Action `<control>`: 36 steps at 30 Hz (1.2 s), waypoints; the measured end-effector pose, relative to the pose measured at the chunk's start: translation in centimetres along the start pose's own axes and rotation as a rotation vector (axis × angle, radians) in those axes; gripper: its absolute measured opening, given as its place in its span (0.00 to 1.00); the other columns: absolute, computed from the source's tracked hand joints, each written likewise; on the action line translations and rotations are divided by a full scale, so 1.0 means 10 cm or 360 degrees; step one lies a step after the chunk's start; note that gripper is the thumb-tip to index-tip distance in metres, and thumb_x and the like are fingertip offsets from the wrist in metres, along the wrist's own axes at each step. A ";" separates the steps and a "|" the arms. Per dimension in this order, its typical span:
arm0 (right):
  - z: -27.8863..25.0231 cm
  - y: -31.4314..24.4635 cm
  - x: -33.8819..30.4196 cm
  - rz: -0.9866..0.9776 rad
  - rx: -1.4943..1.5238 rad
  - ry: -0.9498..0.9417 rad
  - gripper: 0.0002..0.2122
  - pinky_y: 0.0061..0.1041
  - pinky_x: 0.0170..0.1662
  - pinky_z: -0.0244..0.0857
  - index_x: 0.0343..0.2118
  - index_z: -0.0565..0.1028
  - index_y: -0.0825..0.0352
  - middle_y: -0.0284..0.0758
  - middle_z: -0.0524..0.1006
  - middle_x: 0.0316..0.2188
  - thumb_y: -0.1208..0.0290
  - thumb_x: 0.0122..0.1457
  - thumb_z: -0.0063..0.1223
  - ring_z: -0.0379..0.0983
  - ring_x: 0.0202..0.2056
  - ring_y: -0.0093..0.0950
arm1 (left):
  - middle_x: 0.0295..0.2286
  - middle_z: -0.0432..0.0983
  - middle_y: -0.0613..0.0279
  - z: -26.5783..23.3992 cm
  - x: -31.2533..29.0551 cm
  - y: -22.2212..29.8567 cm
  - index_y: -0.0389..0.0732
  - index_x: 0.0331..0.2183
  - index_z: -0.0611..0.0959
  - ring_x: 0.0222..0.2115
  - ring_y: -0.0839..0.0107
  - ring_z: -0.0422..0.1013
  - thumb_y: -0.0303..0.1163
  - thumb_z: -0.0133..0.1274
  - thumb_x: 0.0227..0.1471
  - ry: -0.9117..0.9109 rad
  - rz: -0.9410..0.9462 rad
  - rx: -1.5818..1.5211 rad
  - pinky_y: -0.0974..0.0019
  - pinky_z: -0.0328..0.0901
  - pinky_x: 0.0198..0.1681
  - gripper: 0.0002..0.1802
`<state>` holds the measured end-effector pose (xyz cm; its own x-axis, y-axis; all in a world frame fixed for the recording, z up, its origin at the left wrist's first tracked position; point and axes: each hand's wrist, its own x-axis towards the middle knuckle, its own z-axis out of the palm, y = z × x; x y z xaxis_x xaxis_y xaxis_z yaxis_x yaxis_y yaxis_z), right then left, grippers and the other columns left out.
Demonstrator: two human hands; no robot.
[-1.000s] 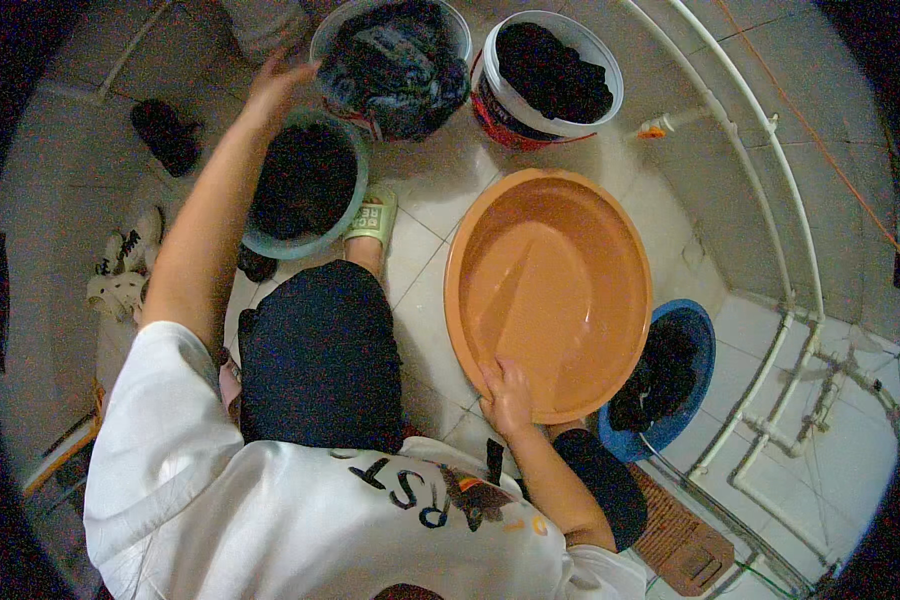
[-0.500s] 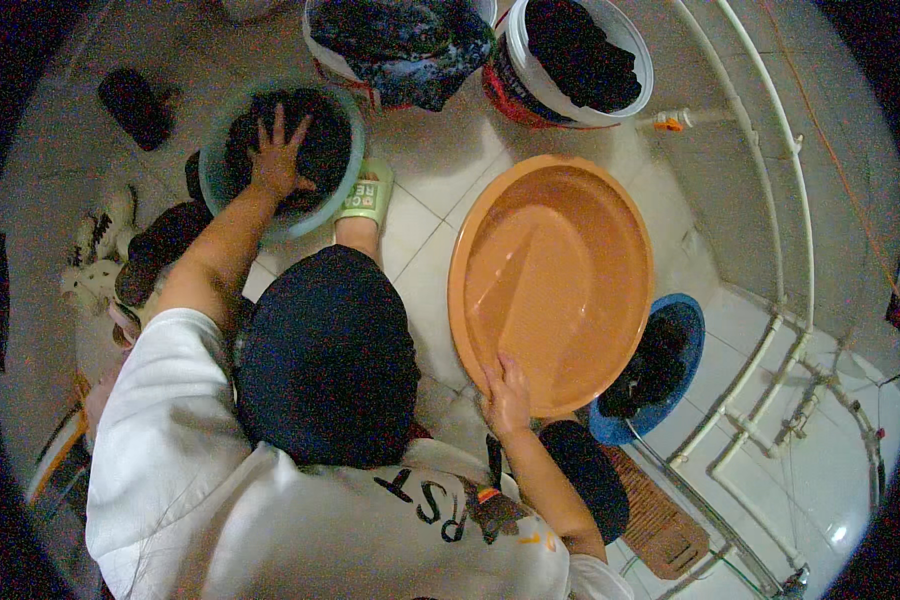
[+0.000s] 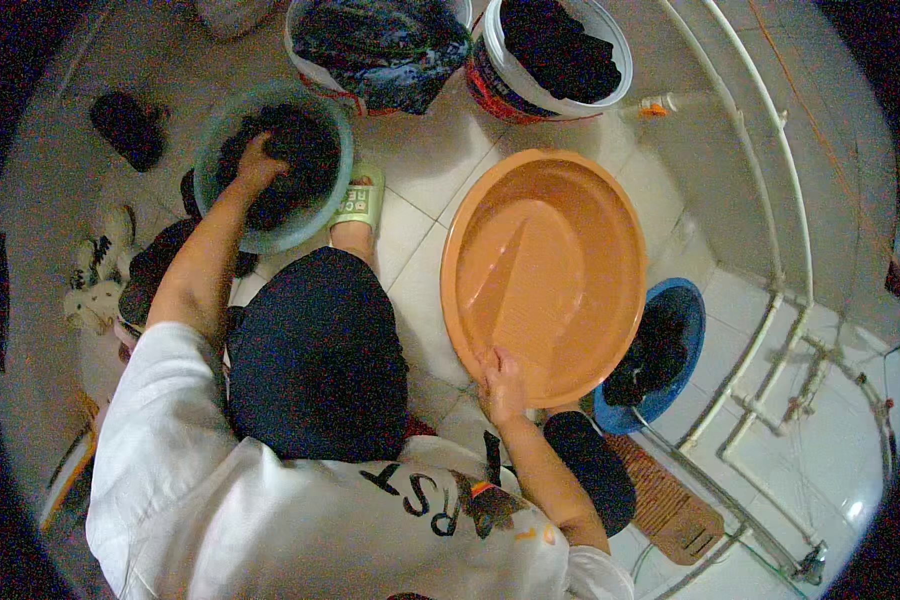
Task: The person hand-washes dark-colored clothes in a soapy basin, using a handheld shower hose to rinse and a washboard to scrub. They repeatedly agitate, squeeze, and rinse the garments, then transfer them to a bucket.
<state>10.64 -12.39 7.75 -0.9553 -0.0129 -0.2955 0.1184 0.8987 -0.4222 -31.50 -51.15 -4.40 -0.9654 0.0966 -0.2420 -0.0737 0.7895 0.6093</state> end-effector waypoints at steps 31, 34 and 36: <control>-0.64 -0.34 0.15 0.0165 -0.0111 0.0316 0.18 0.35 0.45 0.59 0.40 0.70 0.65 0.40 0.67 0.44 0.71 0.43 0.53 0.63 0.44 0.39 | 0.51 0.57 0.51 -1.20 -0.32 3.14 0.36 0.49 0.65 0.52 0.56 0.52 0.45 0.51 0.45 0.0183 -0.0156 -0.1291 0.49 0.49 0.49 0.33; -0.74 -0.31 0.17 0.0207 -0.0043 0.0452 0.17 0.33 0.45 0.60 0.37 0.71 0.66 0.37 0.68 0.44 0.72 0.40 0.55 0.63 0.45 0.37 | 0.49 0.60 0.52 -0.82 -0.54 3.05 0.40 0.49 0.65 0.50 0.59 0.56 0.45 0.53 0.44 -0.0494 -0.0100 -0.1280 0.52 0.54 0.47 0.33; -0.82 -0.32 0.19 0.0206 -0.0004 0.0499 0.16 0.32 0.44 0.61 0.37 0.71 0.65 0.35 0.69 0.42 0.71 0.42 0.54 0.64 0.45 0.35 | 0.46 0.63 0.52 -0.69 -0.68 3.08 0.40 0.48 0.66 0.46 0.60 0.60 0.46 0.52 0.45 -0.0968 -0.0181 -0.1198 0.55 0.59 0.44 0.31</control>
<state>6.23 -11.66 15.54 -0.9693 0.2362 -0.0684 0.2437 0.8853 -0.3961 -28.93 -31.65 21.20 -0.6643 0.5073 -0.5490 -0.5030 0.2399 0.8303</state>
